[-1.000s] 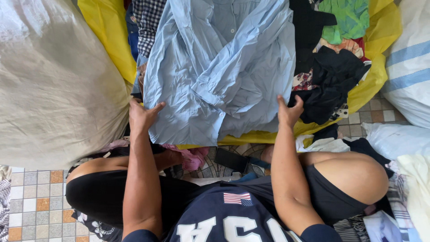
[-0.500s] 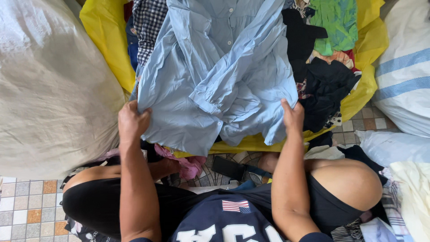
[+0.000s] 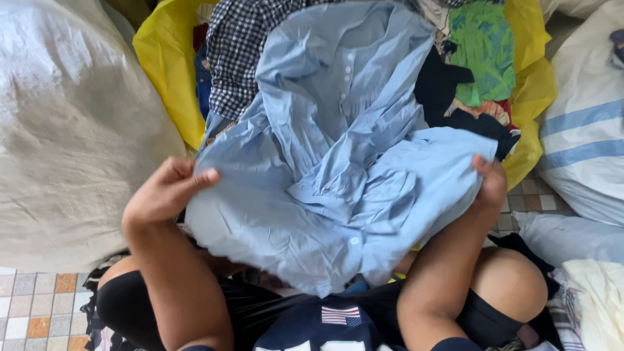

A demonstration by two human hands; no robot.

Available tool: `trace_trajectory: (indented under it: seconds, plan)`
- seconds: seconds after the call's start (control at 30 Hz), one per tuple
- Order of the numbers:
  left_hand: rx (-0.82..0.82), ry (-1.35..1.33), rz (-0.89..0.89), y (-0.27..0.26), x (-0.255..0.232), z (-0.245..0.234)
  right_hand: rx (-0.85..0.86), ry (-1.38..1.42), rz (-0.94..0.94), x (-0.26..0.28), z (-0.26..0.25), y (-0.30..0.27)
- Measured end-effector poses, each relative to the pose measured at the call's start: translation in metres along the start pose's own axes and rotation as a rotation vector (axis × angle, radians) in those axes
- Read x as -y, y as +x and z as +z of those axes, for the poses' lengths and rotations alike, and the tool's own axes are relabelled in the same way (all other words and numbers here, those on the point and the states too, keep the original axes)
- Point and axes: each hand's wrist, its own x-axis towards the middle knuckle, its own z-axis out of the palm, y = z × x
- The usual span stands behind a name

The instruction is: The person buttons a blue shirt and a checkered shirt while sitting on the floor, then sorts them into different piles among other laundry.

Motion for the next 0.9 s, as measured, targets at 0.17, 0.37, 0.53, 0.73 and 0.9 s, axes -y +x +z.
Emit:
trace_trajectory:
  seconds: [0.17,0.37,0.53,0.73,0.9]
  plan:
    - [-0.126,-1.224,0.38,0.124,-0.117,0.041,-0.025,0.609,0.11,0.043,0.107,0.081]
    - [-0.27,0.155,0.373,0.177,-0.068,0.119,-0.389,0.349,0.138,0.009,0.137,0.126]
    - [-0.129,1.204,0.543,0.182,-0.025,0.156,-0.206,-0.512,-1.037,-0.069,0.18,0.083]
    - [-0.276,1.308,0.35,0.178,0.02,0.096,0.342,-1.45,-0.601,-0.091,0.139,0.061]
    - [-0.303,1.269,0.279,0.173,0.02,0.087,0.23,-1.389,-0.587,-0.086,0.125,0.066]
